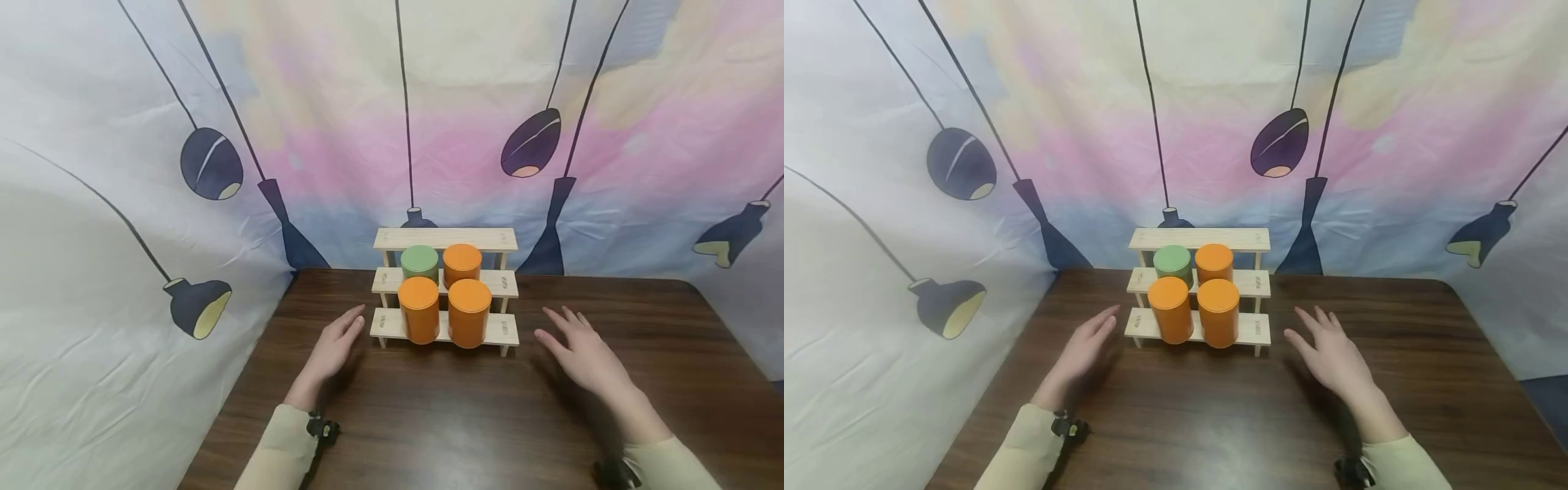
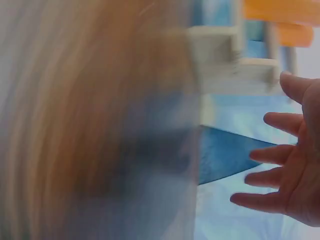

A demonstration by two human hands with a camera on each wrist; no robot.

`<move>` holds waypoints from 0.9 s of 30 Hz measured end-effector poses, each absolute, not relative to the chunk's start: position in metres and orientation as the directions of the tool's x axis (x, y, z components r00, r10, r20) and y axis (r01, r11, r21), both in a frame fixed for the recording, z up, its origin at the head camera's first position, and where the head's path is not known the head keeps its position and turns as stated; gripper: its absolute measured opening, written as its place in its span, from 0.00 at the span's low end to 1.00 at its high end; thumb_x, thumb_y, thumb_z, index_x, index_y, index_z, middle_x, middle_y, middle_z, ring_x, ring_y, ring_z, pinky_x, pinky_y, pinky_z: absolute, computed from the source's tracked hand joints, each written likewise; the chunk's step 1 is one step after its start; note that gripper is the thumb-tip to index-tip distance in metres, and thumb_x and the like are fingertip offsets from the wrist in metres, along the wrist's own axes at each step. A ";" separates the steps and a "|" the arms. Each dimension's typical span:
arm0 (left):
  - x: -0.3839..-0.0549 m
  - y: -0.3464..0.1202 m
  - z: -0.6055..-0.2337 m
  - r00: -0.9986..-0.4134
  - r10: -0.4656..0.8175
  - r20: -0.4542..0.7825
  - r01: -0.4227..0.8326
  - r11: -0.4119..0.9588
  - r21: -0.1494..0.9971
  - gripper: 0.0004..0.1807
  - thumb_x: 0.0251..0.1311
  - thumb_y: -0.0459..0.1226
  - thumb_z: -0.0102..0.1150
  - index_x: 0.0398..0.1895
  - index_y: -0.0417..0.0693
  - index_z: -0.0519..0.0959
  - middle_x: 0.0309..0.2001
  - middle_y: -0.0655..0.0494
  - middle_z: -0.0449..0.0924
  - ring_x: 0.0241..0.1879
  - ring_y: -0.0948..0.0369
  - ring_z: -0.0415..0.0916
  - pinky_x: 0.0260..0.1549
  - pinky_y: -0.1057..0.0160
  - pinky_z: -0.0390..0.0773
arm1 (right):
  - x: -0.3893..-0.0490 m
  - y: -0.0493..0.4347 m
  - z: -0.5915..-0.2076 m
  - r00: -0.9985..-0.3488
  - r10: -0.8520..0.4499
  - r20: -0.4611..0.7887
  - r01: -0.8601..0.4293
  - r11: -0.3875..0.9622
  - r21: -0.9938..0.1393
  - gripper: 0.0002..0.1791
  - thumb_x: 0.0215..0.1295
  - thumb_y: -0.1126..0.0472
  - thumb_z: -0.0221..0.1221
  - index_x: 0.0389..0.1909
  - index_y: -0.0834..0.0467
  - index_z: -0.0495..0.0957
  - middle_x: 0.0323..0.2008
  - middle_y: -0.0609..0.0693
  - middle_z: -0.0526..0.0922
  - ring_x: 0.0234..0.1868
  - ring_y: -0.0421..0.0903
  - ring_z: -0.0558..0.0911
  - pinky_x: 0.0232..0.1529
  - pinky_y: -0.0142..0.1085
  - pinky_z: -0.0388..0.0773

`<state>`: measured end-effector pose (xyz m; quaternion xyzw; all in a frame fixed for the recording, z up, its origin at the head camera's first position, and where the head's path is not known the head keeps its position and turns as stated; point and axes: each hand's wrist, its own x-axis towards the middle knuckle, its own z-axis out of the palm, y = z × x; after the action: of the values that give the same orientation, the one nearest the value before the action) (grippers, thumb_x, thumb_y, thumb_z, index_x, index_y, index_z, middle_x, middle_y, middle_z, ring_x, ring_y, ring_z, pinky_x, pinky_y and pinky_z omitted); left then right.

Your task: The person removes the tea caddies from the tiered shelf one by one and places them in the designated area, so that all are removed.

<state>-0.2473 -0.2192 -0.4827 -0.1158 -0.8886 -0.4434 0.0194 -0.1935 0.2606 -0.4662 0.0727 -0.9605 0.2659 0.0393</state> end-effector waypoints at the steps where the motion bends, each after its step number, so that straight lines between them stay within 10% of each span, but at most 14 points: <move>1: -0.248 -0.215 -0.482 -0.979 0.166 0.120 0.193 0.556 0.808 0.29 0.85 0.49 0.47 0.80 0.42 0.69 0.78 0.41 0.67 0.79 0.44 0.62 0.76 0.39 0.60 | -0.193 0.258 -0.463 -0.985 -0.101 0.143 -0.164 0.823 -0.543 0.40 0.84 0.36 0.49 0.81 0.61 0.64 0.76 0.78 0.61 0.74 0.80 0.61 0.64 0.77 0.63; 8: -0.257 -0.195 -0.490 -0.995 0.102 -0.022 0.016 0.353 0.935 0.35 0.79 0.45 0.59 0.81 0.37 0.65 0.79 0.41 0.66 0.79 0.43 0.60 0.75 0.40 0.61 | -0.193 0.220 -0.443 -0.958 0.036 0.286 -0.211 0.589 -0.781 0.32 0.81 0.43 0.59 0.79 0.53 0.71 0.58 0.65 0.85 0.54 0.65 0.84 0.51 0.51 0.79; 14: -0.262 -0.190 -0.498 -0.999 0.045 -0.018 -0.005 0.288 0.958 0.31 0.71 0.34 0.66 0.76 0.35 0.72 0.72 0.39 0.75 0.71 0.46 0.74 0.71 0.44 0.69 | -0.202 0.186 -0.440 -0.962 -0.030 0.272 -0.267 0.317 -0.910 0.37 0.76 0.53 0.67 0.81 0.56 0.67 0.73 0.61 0.75 0.72 0.61 0.75 0.59 0.26 0.76; 21: -0.262 -0.191 -0.504 -0.999 0.027 -0.024 -0.016 0.249 0.968 0.28 0.70 0.31 0.67 0.72 0.40 0.78 0.66 0.40 0.82 0.61 0.50 0.83 0.66 0.46 0.76 | -0.210 0.166 -0.447 -0.964 -0.083 0.254 -0.267 0.271 -0.925 0.46 0.70 0.54 0.73 0.84 0.50 0.62 0.75 0.59 0.73 0.75 0.59 0.71 0.69 0.62 0.72; 27: -0.263 -0.193 -0.508 -1.000 0.023 -0.012 -0.006 0.241 0.970 0.26 0.70 0.31 0.68 0.71 0.40 0.80 0.64 0.40 0.83 0.59 0.50 0.84 0.66 0.45 0.76 | -0.212 0.160 -0.457 -0.967 -0.071 0.245 -0.255 0.289 -0.923 0.48 0.67 0.52 0.75 0.84 0.48 0.62 0.71 0.60 0.76 0.72 0.58 0.74 0.69 0.64 0.71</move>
<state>-0.2628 -0.1932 -0.5078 -0.0055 -0.7877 -0.6159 -0.0117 -0.2117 0.1598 -0.4570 0.1020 -0.7991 0.5873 0.0781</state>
